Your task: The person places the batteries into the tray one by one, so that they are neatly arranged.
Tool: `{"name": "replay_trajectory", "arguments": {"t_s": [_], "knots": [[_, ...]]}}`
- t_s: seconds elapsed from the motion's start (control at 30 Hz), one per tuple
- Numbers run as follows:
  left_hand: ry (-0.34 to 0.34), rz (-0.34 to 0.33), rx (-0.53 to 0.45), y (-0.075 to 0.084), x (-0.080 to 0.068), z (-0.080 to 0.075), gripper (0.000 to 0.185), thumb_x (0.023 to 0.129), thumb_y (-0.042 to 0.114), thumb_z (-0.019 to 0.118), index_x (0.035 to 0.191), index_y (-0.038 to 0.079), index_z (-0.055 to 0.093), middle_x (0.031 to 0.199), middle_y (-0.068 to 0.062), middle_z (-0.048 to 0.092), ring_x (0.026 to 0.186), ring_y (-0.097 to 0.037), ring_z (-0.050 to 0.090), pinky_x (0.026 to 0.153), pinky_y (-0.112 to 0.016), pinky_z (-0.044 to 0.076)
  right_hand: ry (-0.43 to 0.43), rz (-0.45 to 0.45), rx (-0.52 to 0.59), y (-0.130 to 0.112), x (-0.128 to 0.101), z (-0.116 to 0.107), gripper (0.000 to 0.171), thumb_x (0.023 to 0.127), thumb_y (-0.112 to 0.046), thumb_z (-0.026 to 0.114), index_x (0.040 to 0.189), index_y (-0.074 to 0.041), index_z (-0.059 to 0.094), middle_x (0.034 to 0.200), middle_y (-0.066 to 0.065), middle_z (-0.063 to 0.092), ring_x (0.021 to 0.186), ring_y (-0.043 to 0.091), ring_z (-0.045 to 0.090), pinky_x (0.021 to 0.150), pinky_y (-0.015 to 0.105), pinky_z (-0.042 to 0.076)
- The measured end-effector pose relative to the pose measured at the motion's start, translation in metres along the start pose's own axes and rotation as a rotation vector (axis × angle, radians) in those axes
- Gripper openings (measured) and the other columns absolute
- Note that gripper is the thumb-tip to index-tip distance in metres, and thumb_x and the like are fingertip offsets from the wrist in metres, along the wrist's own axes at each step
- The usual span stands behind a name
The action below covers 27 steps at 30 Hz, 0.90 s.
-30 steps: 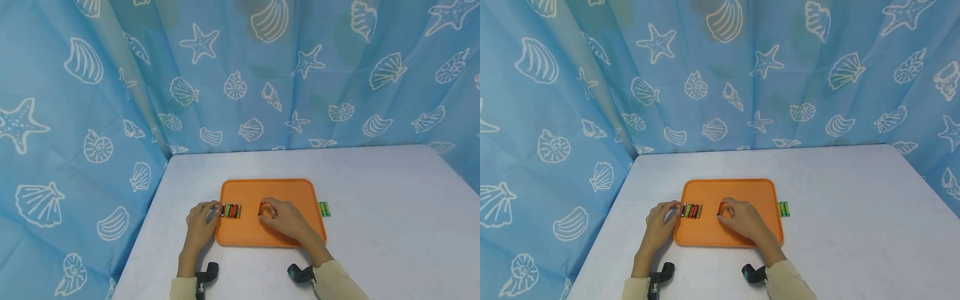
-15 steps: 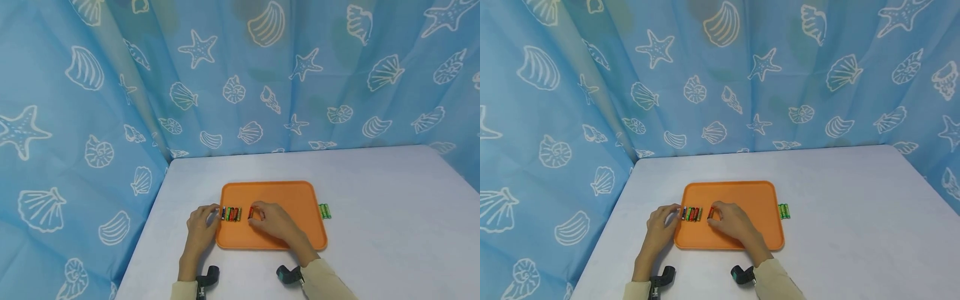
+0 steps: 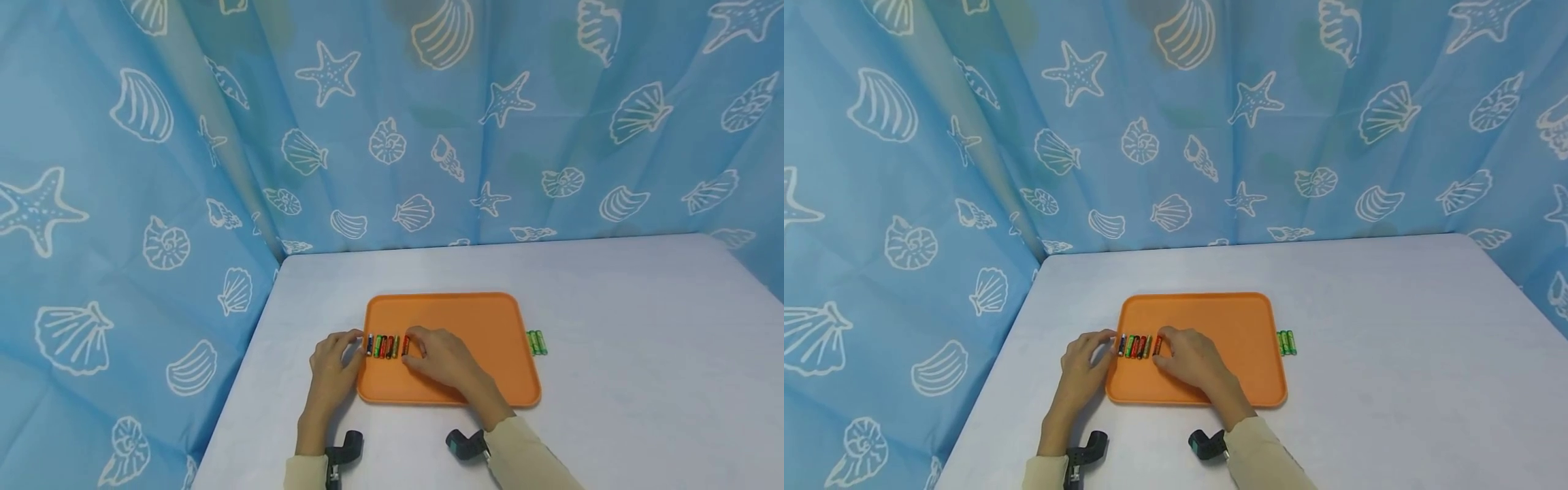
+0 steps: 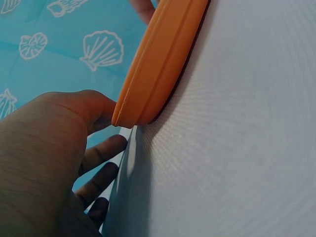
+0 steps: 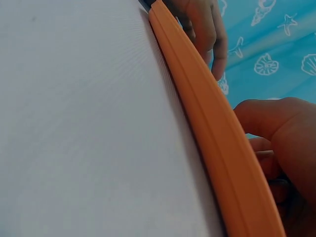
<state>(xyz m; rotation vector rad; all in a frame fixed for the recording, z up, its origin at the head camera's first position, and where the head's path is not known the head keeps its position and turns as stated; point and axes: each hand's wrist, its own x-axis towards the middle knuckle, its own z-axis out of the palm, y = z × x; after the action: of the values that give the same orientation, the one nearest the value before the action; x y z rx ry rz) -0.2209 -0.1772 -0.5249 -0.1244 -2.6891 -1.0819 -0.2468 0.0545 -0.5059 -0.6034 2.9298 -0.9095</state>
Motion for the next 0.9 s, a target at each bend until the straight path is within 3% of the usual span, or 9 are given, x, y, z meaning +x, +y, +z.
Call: {"name": "replay_trajectory", "arguments": {"t_s": [0.33, 0.63, 0.77, 0.9], "knots": [[0.012, 0.03, -0.006, 0.002, 0.0, -0.002, 0.03, 0.096, 0.019, 0.066, 0.126, 0.018, 0.067, 0.12, -0.006, 0.061, 0.125, -0.035, 0.045, 0.107, -0.059, 0.021, 0.008, -0.029, -0.031, 0.0, 0.006, 0.004, 0.05, 0.087, -0.041, 0.077, 0.127, -0.014, 0.065, 0.063, -0.008, 0.046, 0.059, 0.009, 0.043, 0.054, 0.028, 0.036], [0.006, 0.007, -0.013, 0.002, 0.001, -0.001, 0.03, 0.096, 0.021, 0.067, 0.126, 0.019, 0.067, 0.121, -0.004, 0.061, 0.125, -0.033, 0.045, 0.108, -0.056, 0.02, 0.014, -0.05, -0.037, 0.002, 0.006, 0.004, 0.052, 0.087, -0.041, 0.077, 0.13, -0.015, 0.063, 0.064, -0.008, 0.046, 0.057, 0.008, 0.042, 0.053, 0.027, 0.036], [0.009, 0.001, -0.005, 0.001, 0.001, -0.001, 0.03, 0.096, 0.021, 0.066, 0.126, 0.019, 0.067, 0.12, -0.004, 0.061, 0.125, -0.034, 0.045, 0.107, -0.058, 0.021, 0.015, -0.069, 0.027, 0.006, 0.004, 0.003, 0.056, 0.089, -0.039, 0.076, 0.135, -0.013, 0.06, 0.066, -0.01, 0.047, 0.058, 0.006, 0.042, 0.057, 0.027, 0.038], [0.005, 0.01, -0.004, 0.0, 0.001, 0.0, 0.03, 0.096, 0.021, 0.066, 0.126, 0.02, 0.067, 0.121, -0.004, 0.061, 0.125, -0.034, 0.045, 0.107, -0.058, 0.021, 0.036, -0.101, 0.142, 0.016, -0.004, -0.002, 0.047, 0.092, -0.032, 0.073, 0.133, -0.011, 0.062, 0.067, -0.01, 0.047, 0.058, 0.004, 0.04, 0.058, 0.026, 0.039]]}}
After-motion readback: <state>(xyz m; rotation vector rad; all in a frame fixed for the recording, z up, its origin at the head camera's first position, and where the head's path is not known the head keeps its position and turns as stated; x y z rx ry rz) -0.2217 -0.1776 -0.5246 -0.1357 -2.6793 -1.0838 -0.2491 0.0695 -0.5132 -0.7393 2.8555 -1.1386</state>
